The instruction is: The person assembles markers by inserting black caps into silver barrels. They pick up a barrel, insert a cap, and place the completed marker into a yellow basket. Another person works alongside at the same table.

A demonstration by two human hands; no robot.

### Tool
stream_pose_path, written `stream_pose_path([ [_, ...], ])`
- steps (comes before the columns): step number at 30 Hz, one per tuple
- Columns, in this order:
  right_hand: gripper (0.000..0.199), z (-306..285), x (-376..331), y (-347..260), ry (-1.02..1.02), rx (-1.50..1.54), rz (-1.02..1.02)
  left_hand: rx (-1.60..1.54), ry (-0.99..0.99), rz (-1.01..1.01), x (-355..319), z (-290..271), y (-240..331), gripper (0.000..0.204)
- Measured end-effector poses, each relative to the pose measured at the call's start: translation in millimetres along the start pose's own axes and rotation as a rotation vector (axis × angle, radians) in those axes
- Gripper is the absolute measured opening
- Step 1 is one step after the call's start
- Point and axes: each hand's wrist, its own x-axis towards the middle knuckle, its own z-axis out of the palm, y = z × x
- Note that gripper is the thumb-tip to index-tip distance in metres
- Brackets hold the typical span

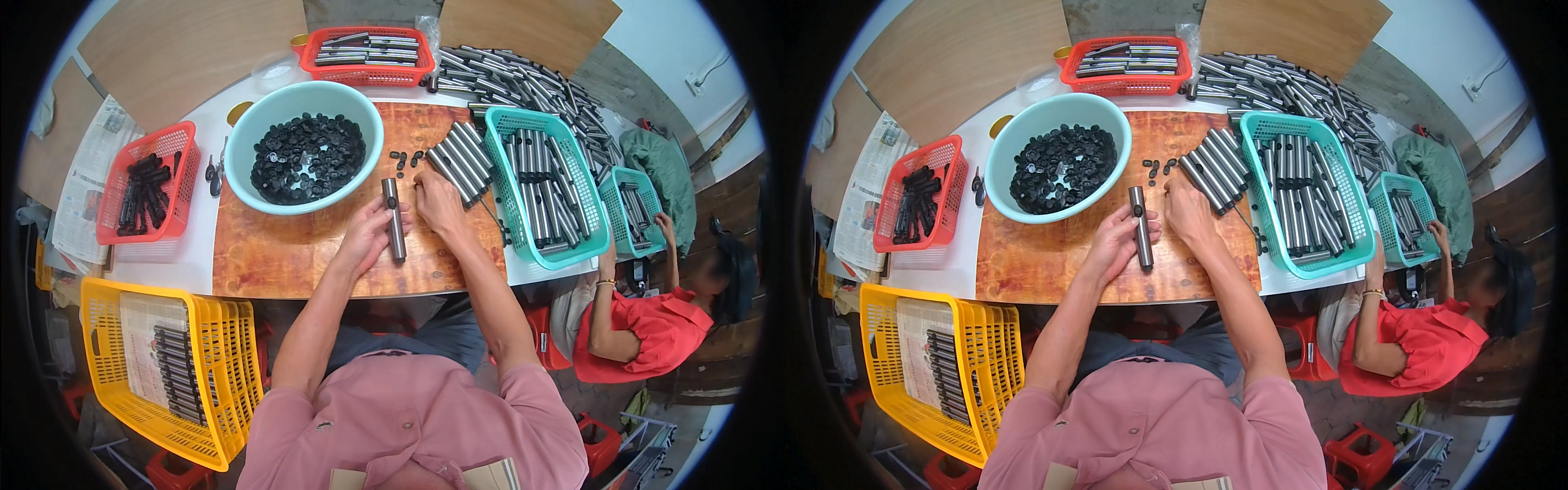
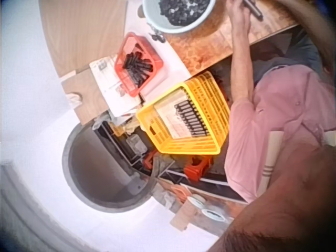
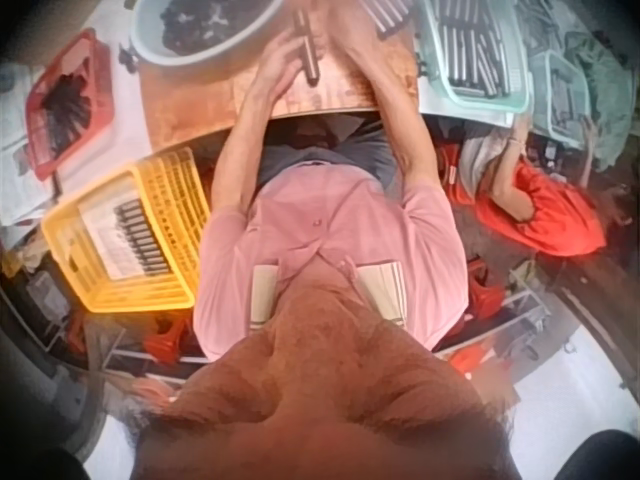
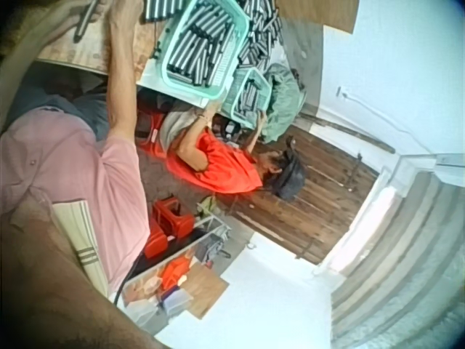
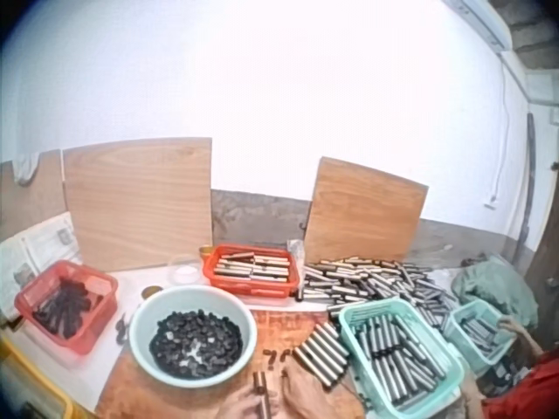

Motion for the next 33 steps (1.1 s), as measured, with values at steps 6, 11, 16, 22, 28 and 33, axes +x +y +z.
stream_pose_path([
  [6,0.014,-1,-1,15,-0.010,0.011,0.065,0.002,0.005,-0.009,0,3,1,0.034],
  [11,0.012,-1,-2,21,0.003,0.051,0.065,-0.009,0.010,-0.012,-1,7,2,0.034],
  [16,0.019,-21,-10,5,-0.120,0.060,0.111,0.007,-0.003,-0.016,-2,5,3,0.034],
  [22,0.023,-26,-20,-14,-0.070,-0.035,0.153,0.011,0.001,-0.011,-2,5,3,0.033],
  [28,0.026,-14,-26,5,-0.002,0.097,0.139,0.018,0.010,-0.013,-4,11,4,0.034],
  [33,0.028,-25,-23,-20,-0.029,-0.074,0.252,0.038,0.011,-0.010,-5,9,5,0.034],
])
